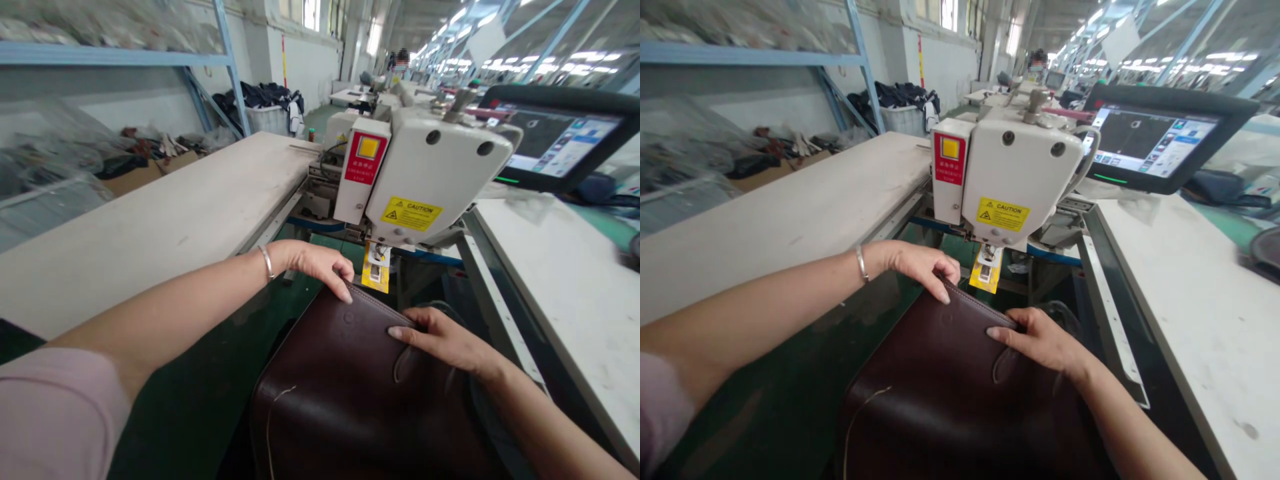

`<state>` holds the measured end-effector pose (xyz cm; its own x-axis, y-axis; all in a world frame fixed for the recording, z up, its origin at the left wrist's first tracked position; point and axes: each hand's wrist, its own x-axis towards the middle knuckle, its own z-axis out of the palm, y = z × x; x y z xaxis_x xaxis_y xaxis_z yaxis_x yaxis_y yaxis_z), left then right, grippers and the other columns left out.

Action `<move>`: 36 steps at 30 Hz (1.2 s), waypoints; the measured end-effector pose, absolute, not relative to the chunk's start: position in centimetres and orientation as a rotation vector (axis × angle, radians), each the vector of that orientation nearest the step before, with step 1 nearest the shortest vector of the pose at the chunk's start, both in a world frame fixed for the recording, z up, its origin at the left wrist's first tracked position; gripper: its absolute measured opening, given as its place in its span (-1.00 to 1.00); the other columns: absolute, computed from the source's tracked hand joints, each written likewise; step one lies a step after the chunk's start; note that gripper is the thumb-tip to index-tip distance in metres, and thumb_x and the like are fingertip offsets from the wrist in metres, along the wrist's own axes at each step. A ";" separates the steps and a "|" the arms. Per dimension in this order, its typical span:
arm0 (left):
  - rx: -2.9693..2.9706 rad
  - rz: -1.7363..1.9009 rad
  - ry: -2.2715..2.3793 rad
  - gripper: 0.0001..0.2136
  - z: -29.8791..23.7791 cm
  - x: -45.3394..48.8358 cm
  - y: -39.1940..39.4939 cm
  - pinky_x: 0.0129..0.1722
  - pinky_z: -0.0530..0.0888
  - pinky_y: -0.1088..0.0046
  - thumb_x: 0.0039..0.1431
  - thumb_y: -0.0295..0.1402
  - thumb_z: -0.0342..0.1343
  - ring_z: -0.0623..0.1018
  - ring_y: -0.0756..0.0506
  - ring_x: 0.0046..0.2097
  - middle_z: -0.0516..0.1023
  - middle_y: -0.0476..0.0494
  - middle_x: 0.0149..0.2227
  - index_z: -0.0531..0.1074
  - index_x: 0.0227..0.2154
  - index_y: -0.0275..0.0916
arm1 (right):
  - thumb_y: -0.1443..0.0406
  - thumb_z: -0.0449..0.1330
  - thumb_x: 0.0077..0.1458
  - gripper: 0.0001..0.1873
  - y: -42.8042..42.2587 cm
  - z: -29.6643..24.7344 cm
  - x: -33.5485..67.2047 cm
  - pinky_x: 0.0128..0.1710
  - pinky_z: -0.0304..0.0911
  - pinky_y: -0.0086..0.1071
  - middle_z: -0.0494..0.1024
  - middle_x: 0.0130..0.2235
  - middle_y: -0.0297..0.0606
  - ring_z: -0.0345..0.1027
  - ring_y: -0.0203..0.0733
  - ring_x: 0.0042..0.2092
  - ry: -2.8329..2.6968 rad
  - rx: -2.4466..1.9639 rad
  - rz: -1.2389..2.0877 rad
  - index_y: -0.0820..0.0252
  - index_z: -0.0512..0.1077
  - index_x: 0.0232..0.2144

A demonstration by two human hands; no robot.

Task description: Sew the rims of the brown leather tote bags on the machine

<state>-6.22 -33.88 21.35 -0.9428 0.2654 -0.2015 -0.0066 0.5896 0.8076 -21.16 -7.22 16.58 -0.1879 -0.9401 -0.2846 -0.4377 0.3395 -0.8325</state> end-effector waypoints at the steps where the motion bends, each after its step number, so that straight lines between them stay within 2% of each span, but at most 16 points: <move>1: 0.211 1.435 2.471 -0.73 20.7 -6.0 -34.3 -0.12 0.35 0.41 -0.11 -0.16 0.36 0.46 -0.06 -0.19 0.53 -0.03 -0.27 0.49 -0.46 -0.23 | -0.13 0.24 0.07 -0.49 -6.8 16.0 -21.6 -0.47 0.16 -0.44 0.37 -0.49 -0.35 0.23 -0.28 -0.44 1.853 -1.222 -0.811 0.21 0.39 -0.48; 2: 0.176 1.573 2.396 -0.72 20.0 -5.8 -34.5 -0.12 0.35 0.41 -0.13 -0.17 0.36 0.46 -0.06 -0.19 0.53 -0.03 -0.25 0.47 -0.44 -0.24 | -0.15 0.23 0.06 -0.45 -6.5 15.5 -21.8 -0.50 0.11 -0.44 0.32 -0.52 -0.37 0.18 -0.30 -0.47 1.899 -1.209 -0.866 0.20 0.34 -0.54; 4: 0.044 1.727 2.253 -0.68 18.6 -5.8 -34.7 -0.22 0.34 0.43 -0.13 -0.14 0.36 0.44 -0.03 -0.28 0.50 -0.01 -0.34 0.43 -0.43 -0.25 | -0.19 0.25 0.00 -0.39 -6.2 15.2 -22.2 -0.55 0.00 -0.45 0.22 -0.58 -0.40 0.08 -0.35 -0.52 1.925 -1.129 -1.004 0.18 0.25 -0.63; 7: -0.116 1.662 2.314 -0.61 17.3 -7.1 -34.9 -0.37 0.25 0.47 -0.14 -0.03 0.34 0.36 0.01 -0.40 0.40 0.04 -0.47 0.39 -0.48 -0.26 | -0.18 0.35 -0.16 -0.37 -6.9 16.1 -23.5 -0.60 -0.10 -0.46 0.17 -0.64 -0.44 -0.01 -0.40 -0.59 1.903 -0.930 -1.121 0.17 0.21 -0.68; 10: -0.238 1.573 2.488 -0.56 17.1 -9.5 -35.5 -0.39 0.23 0.47 -0.14 0.04 0.32 0.36 0.01 -0.41 0.40 0.04 -0.48 0.42 -0.46 -0.26 | -0.14 0.42 -0.26 -0.38 -8.6 17.0 -26.4 -0.63 -0.15 -0.48 0.18 -0.69 -0.46 -0.03 -0.44 -0.63 1.920 -0.822 -1.121 0.18 0.23 -0.71; 12: -0.288 1.623 2.496 -0.56 17.1 -11.0 -36.2 -0.32 0.31 0.45 -0.14 0.02 0.34 0.42 -0.03 -0.36 0.48 0.00 -0.43 0.46 -0.41 -0.27 | -0.12 0.44 -0.27 -0.39 -9.8 17.1 -28.6 -0.64 -0.15 -0.48 0.20 -0.70 -0.46 -0.03 -0.45 -0.65 1.930 -0.798 -1.122 0.19 0.24 -0.72; 15: -0.207 1.918 2.338 -0.58 16.9 -12.7 -37.3 -0.05 0.39 0.32 -0.15 -0.11 0.38 0.54 -0.13 -0.14 0.60 -0.13 -0.22 0.52 -0.26 -0.28 | -0.07 0.46 -0.28 -0.42 -11.3 16.8 -31.1 -0.64 -0.14 -0.49 0.23 -0.71 -0.46 -0.01 -0.45 -0.66 1.928 -0.760 -1.146 0.20 0.26 -0.71; 17: -0.154 2.121 2.235 -0.54 16.5 -13.4 -38.1 0.12 0.33 0.23 -0.19 -0.20 0.40 0.52 -0.18 0.00 0.61 -0.17 -0.11 0.54 -0.18 -0.28 | -0.05 0.48 -0.29 -0.44 -12.1 16.8 -32.1 -0.64 -0.13 -0.49 0.25 -0.71 -0.46 0.01 -0.45 -0.66 1.918 -0.733 -1.179 0.20 0.28 -0.70; 19: -0.172 2.235 2.189 -0.52 16.1 -13.8 -38.7 0.22 0.25 0.17 -0.24 -0.25 0.42 0.50 -0.21 0.06 0.61 -0.20 -0.08 0.55 -0.18 -0.29 | -0.04 0.48 -0.31 -0.44 -12.6 16.9 -32.6 -0.64 -0.12 -0.49 0.26 -0.70 -0.45 0.02 -0.44 -0.66 1.910 -0.713 -1.206 0.20 0.28 -0.71; 23: -0.139 2.286 2.212 -0.58 15.5 -14.3 -39.3 0.29 0.17 0.10 -0.24 -0.28 0.41 0.48 -0.24 0.12 0.63 -0.23 -0.09 0.58 -0.23 -0.31 | -0.02 0.49 -0.31 -0.43 -12.9 17.0 -33.3 -0.65 -0.13 -0.49 0.23 -0.71 -0.46 0.01 -0.45 -0.66 1.920 -0.705 -1.230 0.18 0.25 -0.73; 29: -0.035 2.253 2.197 -0.57 15.5 -14.3 -39.3 0.33 0.11 0.10 -0.14 -0.28 0.38 0.43 -0.23 0.19 0.60 -0.23 -0.02 0.57 -0.14 -0.31 | 0.00 0.49 -0.29 -0.45 -12.7 16.8 -33.8 -0.65 -0.13 -0.48 0.22 -0.70 -0.46 -0.01 -0.45 -0.65 1.898 -0.694 -1.243 0.18 0.26 -0.74; 36: -0.024 2.304 2.140 -0.60 15.2 -14.2 -39.6 0.35 0.07 0.08 -0.13 -0.33 0.34 0.41 -0.25 0.21 0.61 -0.19 -0.03 0.58 -0.14 -0.26 | -0.04 0.47 -0.31 -0.48 -12.9 16.8 -33.7 -0.64 -0.05 -0.43 0.31 -0.69 -0.40 0.05 -0.39 -0.64 1.945 -0.732 -1.222 0.16 0.31 -0.73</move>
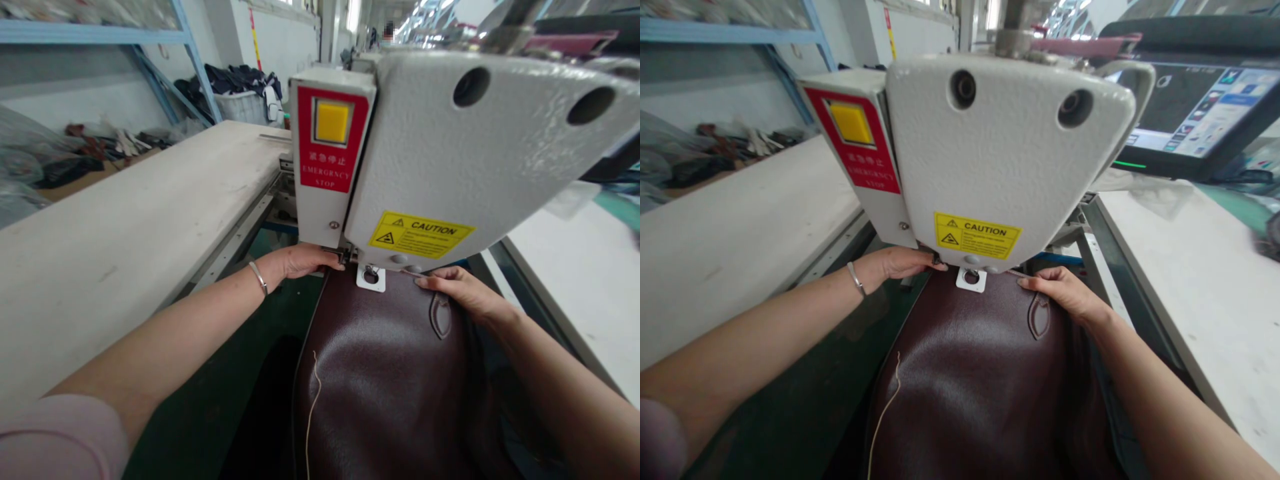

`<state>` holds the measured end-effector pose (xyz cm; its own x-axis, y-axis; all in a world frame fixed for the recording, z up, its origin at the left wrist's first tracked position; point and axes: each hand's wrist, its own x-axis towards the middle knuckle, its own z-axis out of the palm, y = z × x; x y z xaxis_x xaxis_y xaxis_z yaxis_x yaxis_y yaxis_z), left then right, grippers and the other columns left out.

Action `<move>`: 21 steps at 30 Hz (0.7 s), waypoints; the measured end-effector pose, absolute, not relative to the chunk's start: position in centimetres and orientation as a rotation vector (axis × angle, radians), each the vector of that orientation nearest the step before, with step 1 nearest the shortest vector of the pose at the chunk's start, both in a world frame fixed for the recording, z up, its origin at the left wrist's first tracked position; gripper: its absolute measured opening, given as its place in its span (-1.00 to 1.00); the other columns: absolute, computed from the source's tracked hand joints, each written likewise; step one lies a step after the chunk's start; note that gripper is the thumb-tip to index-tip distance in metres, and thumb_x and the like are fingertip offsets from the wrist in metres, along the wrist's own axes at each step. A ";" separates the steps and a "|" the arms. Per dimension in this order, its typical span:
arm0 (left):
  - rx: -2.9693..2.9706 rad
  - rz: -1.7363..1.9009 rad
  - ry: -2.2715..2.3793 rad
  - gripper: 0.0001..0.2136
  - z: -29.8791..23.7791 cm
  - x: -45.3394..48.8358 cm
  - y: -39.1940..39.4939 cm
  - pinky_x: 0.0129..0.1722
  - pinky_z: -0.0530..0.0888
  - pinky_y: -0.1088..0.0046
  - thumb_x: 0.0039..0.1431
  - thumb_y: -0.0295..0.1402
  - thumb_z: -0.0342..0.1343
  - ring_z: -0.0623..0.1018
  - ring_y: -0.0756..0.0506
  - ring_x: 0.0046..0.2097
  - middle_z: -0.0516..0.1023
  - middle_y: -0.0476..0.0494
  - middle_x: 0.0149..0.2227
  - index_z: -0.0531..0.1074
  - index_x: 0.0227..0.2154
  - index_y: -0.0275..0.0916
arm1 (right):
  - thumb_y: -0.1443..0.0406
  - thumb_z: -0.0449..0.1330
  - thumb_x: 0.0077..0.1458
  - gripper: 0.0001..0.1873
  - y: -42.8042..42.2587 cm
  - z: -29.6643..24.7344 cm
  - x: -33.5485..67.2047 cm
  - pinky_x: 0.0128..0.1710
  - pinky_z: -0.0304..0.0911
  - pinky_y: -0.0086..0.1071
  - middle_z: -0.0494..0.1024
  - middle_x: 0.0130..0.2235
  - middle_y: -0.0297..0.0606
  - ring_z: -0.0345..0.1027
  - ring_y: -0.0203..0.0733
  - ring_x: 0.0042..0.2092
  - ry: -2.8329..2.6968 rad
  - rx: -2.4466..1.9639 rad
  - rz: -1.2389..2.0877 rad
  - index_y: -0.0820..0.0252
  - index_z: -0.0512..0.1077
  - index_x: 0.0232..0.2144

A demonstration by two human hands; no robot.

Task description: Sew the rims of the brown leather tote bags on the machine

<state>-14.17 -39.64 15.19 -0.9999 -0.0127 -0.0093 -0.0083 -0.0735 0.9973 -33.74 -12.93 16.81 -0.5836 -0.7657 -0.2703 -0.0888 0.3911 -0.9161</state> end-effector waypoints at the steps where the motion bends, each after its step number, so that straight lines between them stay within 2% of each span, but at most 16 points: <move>1: 0.023 -2.309 -2.129 -0.60 15.2 -14.2 -39.7 0.35 0.07 0.09 -0.15 -0.34 0.34 0.42 -0.25 0.20 0.62 -0.18 -0.04 0.59 -0.16 -0.26 | -0.04 0.47 -0.30 -0.49 -12.9 16.8 -33.8 -0.63 -0.03 -0.43 0.33 -0.69 -0.38 0.07 -0.37 -0.63 1.952 -0.739 -1.217 0.16 0.32 -0.72; 4: 0.043 -2.356 -2.132 -0.62 15.3 -14.0 -39.6 0.33 0.12 0.10 -0.16 -0.34 0.34 0.46 -0.24 0.16 0.62 -0.18 -0.04 0.59 -0.19 -0.28 | -0.03 0.47 -0.30 -0.49 -12.9 16.7 -33.9 -0.62 -0.01 -0.42 0.35 -0.67 -0.36 0.10 -0.36 -0.62 1.941 -0.736 -1.222 0.17 0.33 -0.72; 9: 0.106 -2.400 -2.110 -0.60 15.2 -13.9 -39.3 0.29 0.20 0.11 -0.18 -0.35 0.35 0.50 -0.25 0.12 0.62 -0.25 -0.05 0.57 -0.18 -0.33 | -0.05 0.48 -0.33 -0.45 -12.9 16.6 -33.9 -0.62 -0.09 -0.44 0.27 -0.70 -0.42 0.02 -0.41 -0.64 1.921 -0.680 -1.215 0.18 0.30 -0.73; 13: -0.029 -2.422 -2.122 -0.51 15.7 -13.4 -38.8 0.30 0.20 0.11 -0.12 -0.37 0.35 0.47 -0.23 0.15 0.56 -0.26 0.05 0.51 -0.04 -0.29 | -0.03 0.50 -0.36 -0.44 -13.0 16.5 -33.9 -0.62 -0.11 -0.44 0.24 -0.70 -0.45 0.01 -0.42 -0.64 1.922 -0.671 -1.220 0.17 0.27 -0.74; 16: -0.041 -2.312 -2.305 -0.43 16.3 -12.7 -38.1 0.32 0.17 0.09 -0.06 -0.31 0.37 0.44 -0.23 0.18 0.52 -0.25 0.09 0.43 0.07 -0.25 | -0.03 0.50 -0.37 -0.43 -13.0 16.5 -33.8 -0.62 -0.11 -0.44 0.24 -0.70 -0.45 0.01 -0.41 -0.64 1.919 -0.669 -1.226 0.16 0.26 -0.74; 21: 0.149 -2.120 -2.458 -0.19 16.3 -11.5 -36.6 0.29 0.22 0.07 -0.05 -0.20 0.39 0.37 -0.27 0.24 0.36 -0.35 0.21 0.18 0.25 -0.25 | -0.01 0.51 -0.36 -0.45 -12.8 16.6 -33.7 -0.61 -0.13 -0.44 0.23 -0.69 -0.46 0.00 -0.43 -0.63 1.903 -0.647 -1.238 0.18 0.27 -0.73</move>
<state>-11.51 -36.56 16.29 -0.9899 0.0013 -0.1416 -0.1399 0.1470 0.9792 -33.72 -12.78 16.64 -0.5815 -0.7471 -0.3219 -0.0084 0.4012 -0.9159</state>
